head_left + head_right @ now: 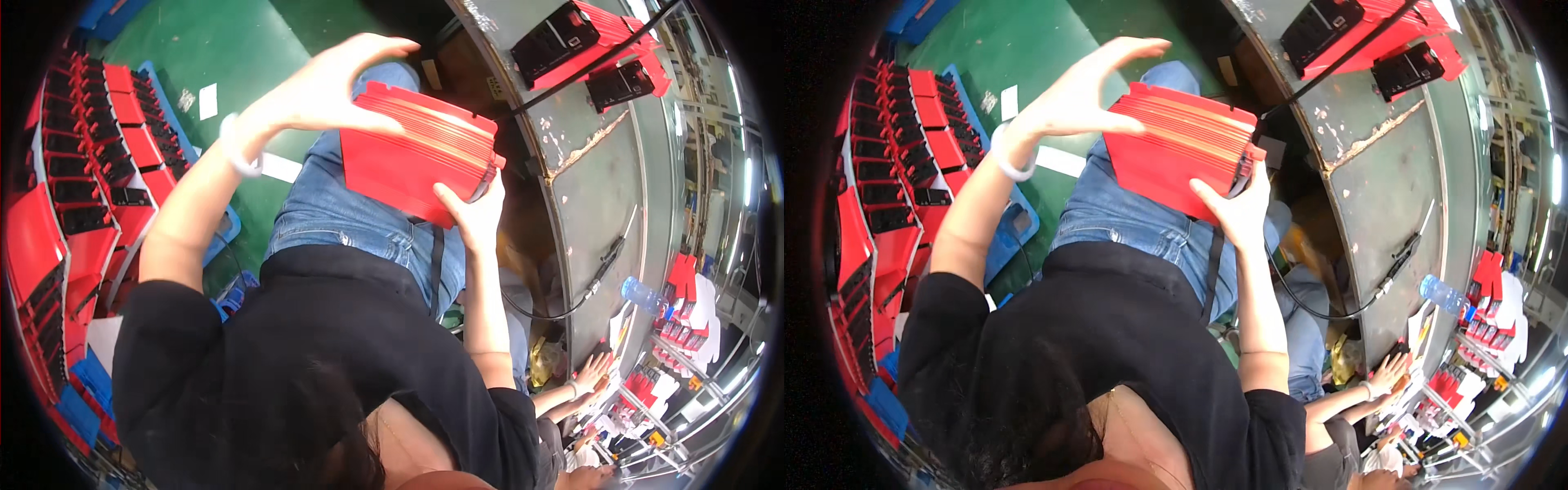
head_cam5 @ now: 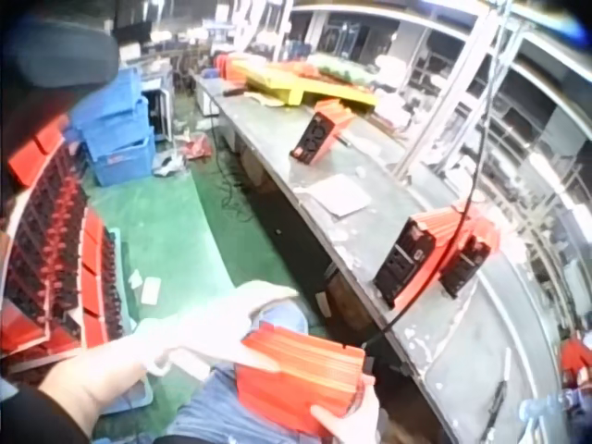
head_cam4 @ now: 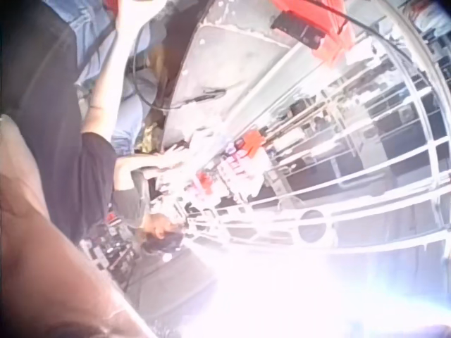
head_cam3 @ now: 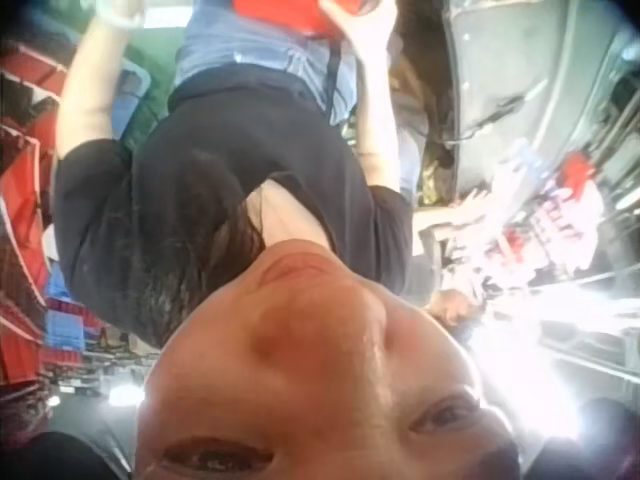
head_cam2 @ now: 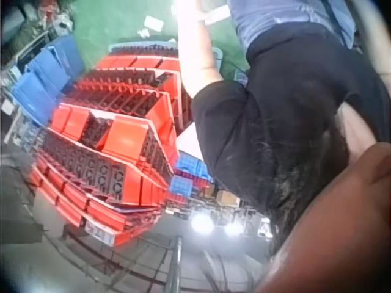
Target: Cleaning and inspecting red power inverter housings using a cloth and compressed air.
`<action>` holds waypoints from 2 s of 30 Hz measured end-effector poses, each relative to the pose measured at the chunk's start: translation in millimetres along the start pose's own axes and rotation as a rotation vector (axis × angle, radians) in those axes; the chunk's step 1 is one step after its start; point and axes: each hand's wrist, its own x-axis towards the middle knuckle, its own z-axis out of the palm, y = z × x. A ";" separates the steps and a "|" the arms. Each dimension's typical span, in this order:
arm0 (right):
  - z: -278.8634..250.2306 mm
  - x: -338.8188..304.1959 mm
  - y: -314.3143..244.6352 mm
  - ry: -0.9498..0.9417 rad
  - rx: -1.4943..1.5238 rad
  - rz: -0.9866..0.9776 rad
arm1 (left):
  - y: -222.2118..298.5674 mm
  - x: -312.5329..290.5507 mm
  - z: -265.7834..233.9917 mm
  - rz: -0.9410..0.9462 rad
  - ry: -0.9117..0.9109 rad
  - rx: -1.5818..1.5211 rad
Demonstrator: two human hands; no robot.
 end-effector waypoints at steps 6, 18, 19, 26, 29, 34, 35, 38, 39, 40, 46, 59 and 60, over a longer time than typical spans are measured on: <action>-17.2 -16.6 17.2 0.020 0.227 0.063 | -45.8 -62.2 30.8 -0.330 -0.077 -0.774; -78.8 -26.0 42.4 0.322 0.531 0.105 | 27.3 -51.7 55.3 -0.374 -0.054 -0.798; -86.5 -21.9 33.2 0.445 0.527 0.016 | 27.2 -52.1 54.8 -0.376 -0.075 -0.797; -22.3 0.5 -41.4 0.022 -0.061 -0.088 | 21.3 -57.3 63.4 -0.464 -0.087 -0.646; -7.5 20.9 -35.0 0.018 -0.478 -0.409 | 32.7 -52.9 59.4 -0.469 -0.129 -0.575; -1.5 26.0 -25.7 -0.157 -0.757 -0.381 | 28.6 -55.3 64.5 -0.362 -0.091 -0.327; -0.8 24.2 -26.4 -0.159 -0.758 -0.383 | 29.2 -54.9 64.8 -0.381 -0.104 -0.304; 2.2 23.2 -30.2 -0.210 -0.746 -0.285 | 34.9 -52.6 64.9 -0.397 -0.119 -0.257; 4.3 23.9 -30.0 -0.208 -0.748 -0.285 | 37.4 -51.1 64.4 -0.398 -0.120 -0.231; 6.5 25.0 -29.9 -0.201 -0.720 -0.260 | 39.4 -48.5 63.7 -0.393 -0.122 -0.233; 30.3 40.0 -43.2 -0.232 -0.548 -0.355 | 42.4 -37.0 65.0 -0.305 -0.217 -0.143; 6.5 30.5 -28.9 -0.136 -0.445 -0.418 | 36.2 -41.3 58.2 -0.355 -0.234 -0.183; 13.0 31.3 -25.9 -0.146 -0.524 -0.449 | 36.8 -39.8 58.1 -0.354 -0.251 -0.190</action>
